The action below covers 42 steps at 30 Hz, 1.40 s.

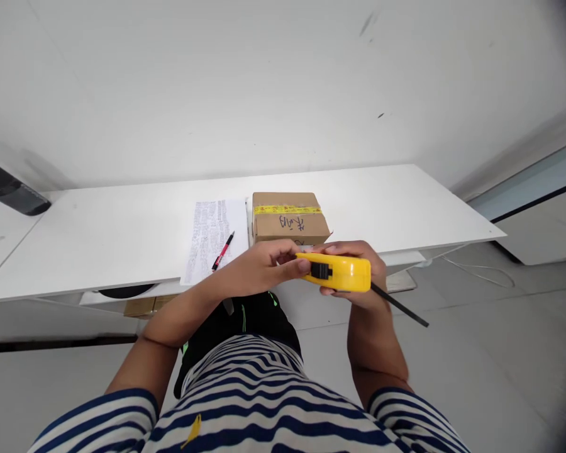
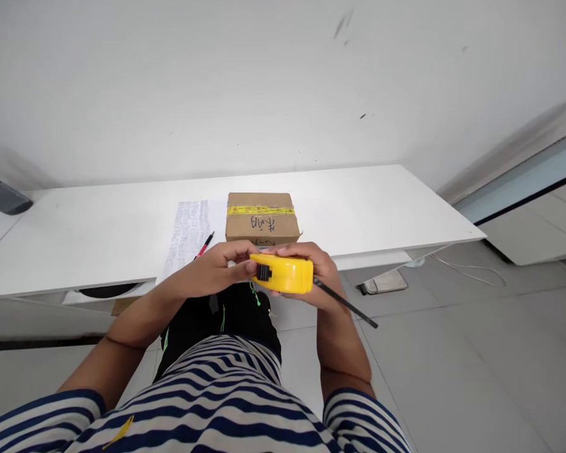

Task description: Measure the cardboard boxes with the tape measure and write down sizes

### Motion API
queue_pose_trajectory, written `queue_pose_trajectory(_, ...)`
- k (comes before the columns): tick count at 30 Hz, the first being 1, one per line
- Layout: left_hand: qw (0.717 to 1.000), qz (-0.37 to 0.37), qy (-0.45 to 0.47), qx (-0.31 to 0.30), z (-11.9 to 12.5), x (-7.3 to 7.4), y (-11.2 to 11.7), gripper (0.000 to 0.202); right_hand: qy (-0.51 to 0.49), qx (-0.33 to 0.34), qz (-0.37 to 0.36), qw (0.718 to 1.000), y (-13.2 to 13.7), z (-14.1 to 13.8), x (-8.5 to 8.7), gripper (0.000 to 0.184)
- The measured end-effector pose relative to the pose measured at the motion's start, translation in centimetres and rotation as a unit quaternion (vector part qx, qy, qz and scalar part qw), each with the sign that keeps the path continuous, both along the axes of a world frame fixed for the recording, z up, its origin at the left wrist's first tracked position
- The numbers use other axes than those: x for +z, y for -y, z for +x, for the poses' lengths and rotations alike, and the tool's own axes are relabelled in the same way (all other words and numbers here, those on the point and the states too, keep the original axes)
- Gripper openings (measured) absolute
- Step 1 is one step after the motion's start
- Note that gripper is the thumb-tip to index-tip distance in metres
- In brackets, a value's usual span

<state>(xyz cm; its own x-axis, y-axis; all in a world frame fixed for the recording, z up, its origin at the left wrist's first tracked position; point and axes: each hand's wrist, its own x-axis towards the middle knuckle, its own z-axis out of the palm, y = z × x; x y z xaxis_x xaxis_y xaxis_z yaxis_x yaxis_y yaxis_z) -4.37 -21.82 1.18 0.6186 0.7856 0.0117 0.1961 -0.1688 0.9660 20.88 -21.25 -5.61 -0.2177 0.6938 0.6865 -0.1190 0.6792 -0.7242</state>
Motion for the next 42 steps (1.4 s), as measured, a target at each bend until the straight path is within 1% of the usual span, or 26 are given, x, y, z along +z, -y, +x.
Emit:
queue_pose_trajectory(1, 0.999, -0.031, 0.023, -0.023, 0.2, -0.2, -0.1, 0.061, 0.004, 0.031, 0.007, 0.999, 0.1, -0.7, 0.7, 0.059)
queue_pose_trajectory(2, 0.997, -0.05, 0.041, -0.031, 0.3, -0.3, -0.2, 0.061, 0.009, 0.051, 0.01, 0.999, 0.2, -1.2, 1.2, 0.057)
queue_pose_trajectory(3, 0.997, -0.057, 0.051, -0.023, 0.3, -0.3, -0.3, 0.061, 0.013, 0.06, 0.012, 0.998, 0.1, -1.5, 1.6, 0.056)
queue_pose_trajectory(5, 0.998, -0.047, 0.047, 0.017, 0.0, -0.2, -0.5, 0.06, 0.019, 0.055, 0.016, 0.998, -0.2, -1.7, 1.9, 0.054)
queue_pose_trajectory(7, 0.997, -0.03, 0.037, 0.052, -0.3, 0.1, -0.9, 0.059, 0.015, 0.041, 0.016, 0.999, -0.8, -1.4, 1.9, 0.051)
queue_pose_trajectory(9, 0.997, -0.02, 0.031, 0.071, -1.0, 0.4, -2.0, 0.057, -0.013, 0.009, 0.002, 1.0, -1.9, -0.8, 1.4, 0.053)
queue_pose_trajectory(11, 0.994, -0.006, 0.034, 0.105, -2.2, 0.4, -3.9, 0.054, -0.067, -0.047, -0.037, 0.996, -3.6, 0.3, 0.8, 0.059)
queue_pose_trajectory(13, 0.985, 0.006, 0.048, 0.163, -3.9, 0.0, -6.3, 0.053, -0.144, -0.123, -0.083, 0.978, -5.9, 2.1, 0.0, 0.062)
queue_pose_trajectory(14, 0.98, 0.006, 0.058, 0.189, -4.9, -0.3, -7.6, 0.053, -0.197, -0.165, -0.088, 0.962, -7.2, 3.2, -0.5, 0.062)
queue_pose_trajectory(15, 0.976, -0.005, 0.061, 0.21, -5.8, -0.7, -8.8, 0.052, -0.231, -0.187, -0.103, 0.949, -8.4, 4.4, -0.9, 0.061)
queue_pose_trajectory(17, 0.971, -0.037, 0.043, 0.232, -7.4, -1.7, -10.6, 0.052, -0.257, -0.202, -0.125, 0.937, -10.5, 6.6, -1.9, 0.06)
queue_pose_trajectory(19, 0.972, -0.065, -0.009, 0.225, -8.1, -2.6, -11.6, 0.051, -0.254, -0.2, -0.145, 0.935, -11.7, 8.2, -2.9, 0.058)
queue_pose_trajectory(21, 0.973, -0.075, -0.075, 0.203, -7.7, -3.4, -11.7, 0.052, -0.232, -0.197, -0.162, 0.939, -12.1, 8.6, -3.7, 0.056)
queue_pose_trajectory(23, 0.972, -0.064, -0.125, 0.188, -6.5, -4.1, -11.5, 0.055, -0.191, -0.187, -0.178, 0.947, -12.0, 7.9, -4.3, 0.055)
queue_pose_trajectory(25, 0.969, -0.043, -0.146, 0.197, -5.1, -4.7, -11.1, 0.056, -0.154, -0.173, -0.192, 0.954, -11.8, 6.7, -4.7, 0.055)
queue_pose_trajectory(27, 0.964, -0.03, -0.15, 0.218, -4.0, -5.1, -10.9, 0.057, -0.138, -0.166, -0.2, 0.956, -11.7, 5.6, -4.9, 0.056)
queue_pose_trajectory(29, 0.961, -0.035, -0.153, 0.228, -3.5, -5.3, -10.9, 0.06, -0.14, -0.171, -0.2, 0.954, -11.7, 5.0, -5.1, 0.058)
queue_pose_trajectory(32, 0.96, -0.044, -0.168, 0.221, -3.5, -5.2, -10.8, 0.063, -0.14, -0.187, -0.195, 0.952, -11.8, 5.1, -5.4, 0.058)
queue_pose_trajectory(34, 0.958, -0.03, -0.175, 0.227, -3.3, -5.0, -10.6, 0.062, -0.14, -0.196, -0.191, 0.952, -11.8, 5.4, -5.6, 0.057)
queue_pose_trajectory(36, 0.951, 0.005, -0.185, 0.247, -2.5, -4.8, -10.6, 0.062, -0.149, -0.204, -0.185, 0.95, -12.2, 5.6, -5.5, 0.058)
queue_pose_trajectory(38, 0.941, 0.047, -0.201, 0.267, -1.2, -4.9, -10.9, 0.062, -0.164, -0.21, -0.182, 0.947, -13.0, 5.8, -5.2, 0.058)
queue_pose_trajectory(40, 0.934, 0.078, -0.214, 0.275, 0.4, -5.0, -11.7, 0.061, -0.173, -0.215, -0.178, 0.945, -14.2, 6.1, -4.7, 0.058)
queue_pose_trajectory(42, 0.929, 0.102, -0.222, 0.277, 1.7, -5.1, -12.8, 0.058, -0.17, -0.217, -0.172, 0.946, -15.4, 6.4, -3.8, 0.058)
